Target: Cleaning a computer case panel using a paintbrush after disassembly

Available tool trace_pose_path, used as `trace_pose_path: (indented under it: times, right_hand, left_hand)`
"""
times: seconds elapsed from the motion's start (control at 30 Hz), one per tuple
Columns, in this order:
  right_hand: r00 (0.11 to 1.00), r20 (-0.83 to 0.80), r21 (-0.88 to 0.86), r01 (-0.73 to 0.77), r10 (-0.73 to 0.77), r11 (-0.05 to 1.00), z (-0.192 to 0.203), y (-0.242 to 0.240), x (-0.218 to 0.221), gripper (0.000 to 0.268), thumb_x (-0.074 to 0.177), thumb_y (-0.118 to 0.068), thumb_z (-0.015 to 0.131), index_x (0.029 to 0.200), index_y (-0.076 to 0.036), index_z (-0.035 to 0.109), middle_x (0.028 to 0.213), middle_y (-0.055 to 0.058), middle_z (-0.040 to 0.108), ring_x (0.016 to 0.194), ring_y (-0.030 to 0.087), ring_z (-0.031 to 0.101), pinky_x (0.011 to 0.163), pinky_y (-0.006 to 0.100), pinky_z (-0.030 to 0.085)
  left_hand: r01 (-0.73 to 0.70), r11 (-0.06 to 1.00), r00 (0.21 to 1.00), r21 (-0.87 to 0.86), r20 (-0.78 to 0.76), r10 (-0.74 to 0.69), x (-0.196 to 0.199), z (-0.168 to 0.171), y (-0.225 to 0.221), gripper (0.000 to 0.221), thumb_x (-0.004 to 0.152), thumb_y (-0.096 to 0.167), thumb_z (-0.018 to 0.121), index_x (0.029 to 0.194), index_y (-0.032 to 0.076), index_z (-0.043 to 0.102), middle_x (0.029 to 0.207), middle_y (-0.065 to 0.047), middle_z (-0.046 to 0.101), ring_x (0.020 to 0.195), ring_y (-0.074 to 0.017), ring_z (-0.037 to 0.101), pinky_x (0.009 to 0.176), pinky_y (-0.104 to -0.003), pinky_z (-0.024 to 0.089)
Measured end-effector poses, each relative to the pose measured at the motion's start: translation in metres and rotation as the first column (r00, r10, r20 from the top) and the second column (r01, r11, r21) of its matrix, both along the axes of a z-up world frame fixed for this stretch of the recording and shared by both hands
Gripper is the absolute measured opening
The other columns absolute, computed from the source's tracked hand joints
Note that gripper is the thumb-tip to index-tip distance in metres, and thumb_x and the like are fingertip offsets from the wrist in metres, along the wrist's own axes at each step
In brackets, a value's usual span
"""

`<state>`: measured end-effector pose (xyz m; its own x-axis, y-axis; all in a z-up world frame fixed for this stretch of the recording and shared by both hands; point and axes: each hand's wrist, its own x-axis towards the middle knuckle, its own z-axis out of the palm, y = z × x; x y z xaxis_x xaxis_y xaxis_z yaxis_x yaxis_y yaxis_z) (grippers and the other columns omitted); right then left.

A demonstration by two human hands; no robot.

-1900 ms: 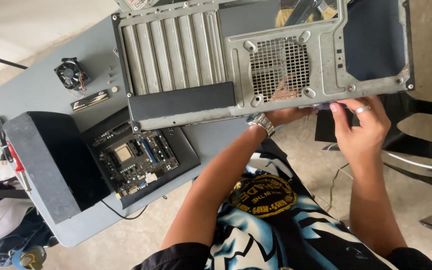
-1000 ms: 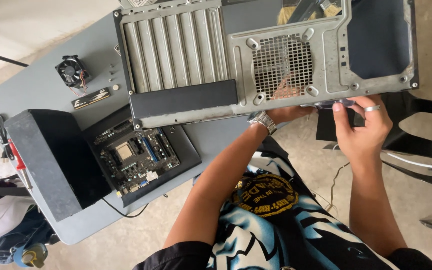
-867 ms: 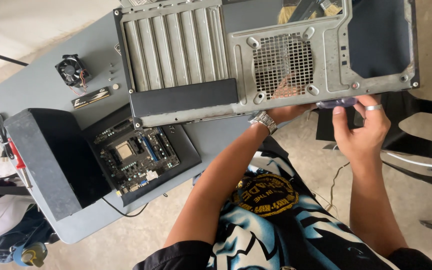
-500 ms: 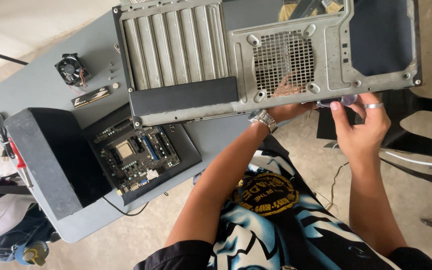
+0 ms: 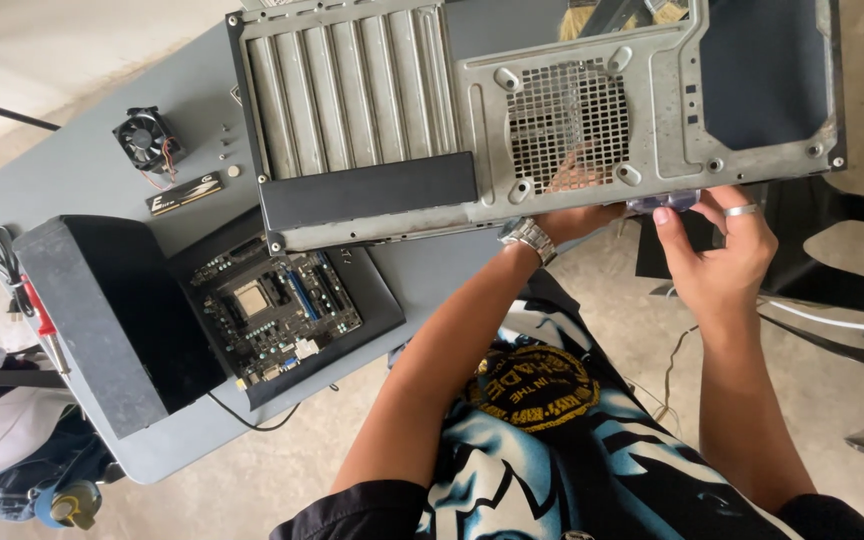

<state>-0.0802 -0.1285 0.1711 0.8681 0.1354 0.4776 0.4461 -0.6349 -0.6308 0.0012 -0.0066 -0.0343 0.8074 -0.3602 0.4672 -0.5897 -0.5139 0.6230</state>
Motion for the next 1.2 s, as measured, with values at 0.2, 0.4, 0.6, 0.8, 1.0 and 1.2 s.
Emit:
trace_pose_path:
  times: [0.2,0.4,0.6,0.8,1.0,1.2]
  right_hand:
    - [0.996,-0.083,0.001,0.040,-0.040,0.999,-0.017,-0.002,0.005,0.038,0.086,-0.006,0.086,0.106,0.009,0.058,0.098,0.021,0.065,0.090,0.027,0.063,0.087,0.038,0.054]
    - [0.997,0.052,-0.142,0.065,-0.058,0.988,-0.027,-0.016,0.005,0.038,0.095,-0.012,0.082,0.116,0.013,0.062,0.094,0.023,0.065,0.082,0.033,0.062,0.074,0.040,0.051]
    - [0.997,0.033,-0.131,0.069,-0.065,0.989,-0.016,-0.016,0.000,0.036,0.096,-0.009,0.082,0.116,0.012,0.062,0.094,0.022,0.064,0.084,0.032,0.060,0.077,0.040,0.049]
    - [0.998,0.022,-0.103,0.060,-0.058,0.993,-0.008,-0.014,0.000,0.031,0.098,-0.009,0.080,0.113,0.009,0.060,0.095,0.019,0.064,0.085,0.030,0.060,0.081,0.039,0.047]
    - [0.998,0.037,-0.088,0.061,-0.058,0.994,-0.015,-0.019,0.003,0.035,0.097,-0.011,0.080,0.117,0.012,0.061,0.095,0.021,0.064,0.084,0.030,0.061,0.081,0.039,0.049]
    - [0.996,0.017,-0.107,0.093,-0.092,0.990,-0.026,-0.022,0.007,0.038,0.095,-0.012,0.082,0.118,0.012,0.062,0.094,0.020,0.065,0.084,0.030,0.061,0.079,0.039,0.050]
  left_hand:
    - [0.041,0.857,0.991,0.513,-0.128,0.029,0.009,0.002,-0.013,0.068,0.089,0.072,0.025,0.146,0.035,0.030,0.152,0.013,0.036,0.143,-0.0154,0.031,0.117,-0.055,0.019]
    - [0.017,0.993,0.997,0.117,-0.073,-0.008,0.004,0.008,0.001,0.052,0.075,0.052,0.061,0.122,0.029,0.059,0.131,0.003,0.061,0.121,-0.0187,0.061,0.118,-0.054,0.020]
    - [-0.020,0.990,0.999,0.140,-0.024,0.024,0.002,0.024,-0.001,0.032,0.069,0.032,0.057,0.099,0.026,0.064,0.106,0.004,0.068,0.096,-0.0191,0.068,0.113,-0.051,0.027]
    - [-0.063,0.986,0.985,0.155,0.167,0.036,0.007,0.007,-0.002,0.028,0.083,0.023,0.045,0.101,0.018,0.066,0.098,-0.004,0.072,0.097,-0.0227,0.067,0.113,-0.051,0.027]
    - [-0.059,0.995,0.981,0.081,0.190,0.043,0.010,0.005,-0.002,0.030,0.087,0.019,0.045,0.110,0.016,0.063,0.106,-0.003,0.072,0.101,-0.0224,0.067,0.113,-0.049,0.030]
    - [-0.035,0.987,0.997,0.158,0.073,0.023,0.012,-0.001,-0.005,0.032,0.089,0.025,0.039,0.110,0.022,0.063,0.104,0.001,0.072,0.100,-0.0207,0.066,0.114,-0.050,0.026]
